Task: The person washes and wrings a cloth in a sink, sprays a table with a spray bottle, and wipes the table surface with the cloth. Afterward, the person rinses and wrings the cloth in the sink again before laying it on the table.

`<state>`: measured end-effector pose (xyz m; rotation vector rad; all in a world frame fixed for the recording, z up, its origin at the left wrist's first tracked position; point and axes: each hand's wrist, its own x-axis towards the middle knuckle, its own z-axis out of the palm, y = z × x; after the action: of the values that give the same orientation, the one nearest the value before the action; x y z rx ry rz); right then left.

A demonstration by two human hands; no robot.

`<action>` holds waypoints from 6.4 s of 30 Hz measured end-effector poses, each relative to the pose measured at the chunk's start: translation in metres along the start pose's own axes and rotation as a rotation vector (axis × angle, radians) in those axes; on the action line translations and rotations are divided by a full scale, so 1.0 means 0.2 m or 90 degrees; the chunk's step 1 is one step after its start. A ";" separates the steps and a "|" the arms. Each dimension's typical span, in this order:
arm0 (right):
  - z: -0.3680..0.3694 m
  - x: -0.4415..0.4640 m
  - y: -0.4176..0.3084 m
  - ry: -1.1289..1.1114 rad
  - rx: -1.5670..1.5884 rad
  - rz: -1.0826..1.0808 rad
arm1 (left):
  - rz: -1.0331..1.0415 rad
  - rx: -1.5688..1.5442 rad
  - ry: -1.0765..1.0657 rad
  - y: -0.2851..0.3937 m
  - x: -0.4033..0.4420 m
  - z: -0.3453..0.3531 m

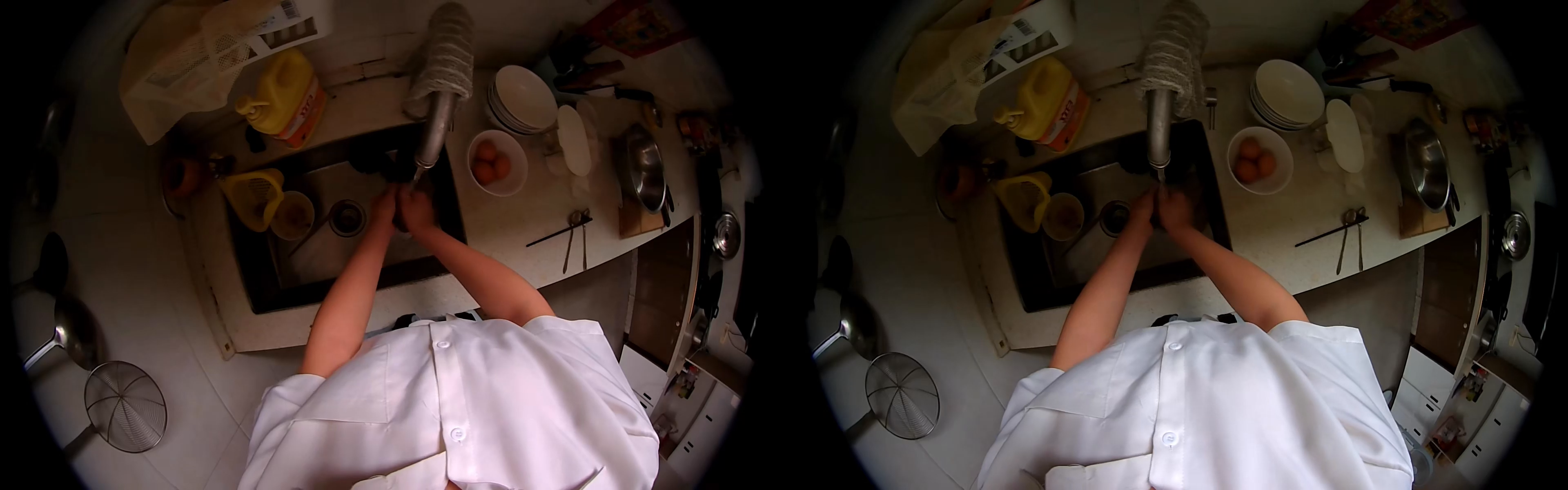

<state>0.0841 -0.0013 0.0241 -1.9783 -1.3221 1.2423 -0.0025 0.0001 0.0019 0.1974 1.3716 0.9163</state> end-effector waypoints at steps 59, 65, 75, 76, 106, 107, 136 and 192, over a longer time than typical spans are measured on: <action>0.01 0.02 0.00 -0.016 0.121 0.098 | 0.422 0.589 -0.011 -0.15 0.08 -0.06; 0.03 0.13 0.18 -0.235 0.554 0.435 | 0.187 0.698 -0.214 0.11 -0.05 -0.08; -0.17 0.12 0.18 -0.449 0.716 0.495 | 0.202 -0.189 -0.033 -0.04 0.07 -0.16; -0.16 0.13 0.20 -0.332 0.660 0.476 | 0.143 -0.183 -0.014 -0.06 0.11 -0.22; -0.06 0.09 0.19 -0.378 0.808 0.455 | 0.343 0.479 -0.072 -0.02 -0.10 -0.07; -0.05 0.08 0.20 -0.367 0.759 0.475 | 0.477 0.593 -0.020 0.02 -0.15 -0.04; -0.40 0.45 -0.14 0.006 0.492 -0.002 | -0.117 -0.146 -0.169 0.03 -0.01 0.01; 0.12 -0.04 0.08 -0.191 0.479 0.249 | 0.356 0.155 0.176 -0.06 -0.39 0.08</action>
<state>0.0710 -0.0189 0.0035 -1.5575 -0.4361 1.9203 0.0224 -0.0534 0.0565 0.6857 1.7252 1.2681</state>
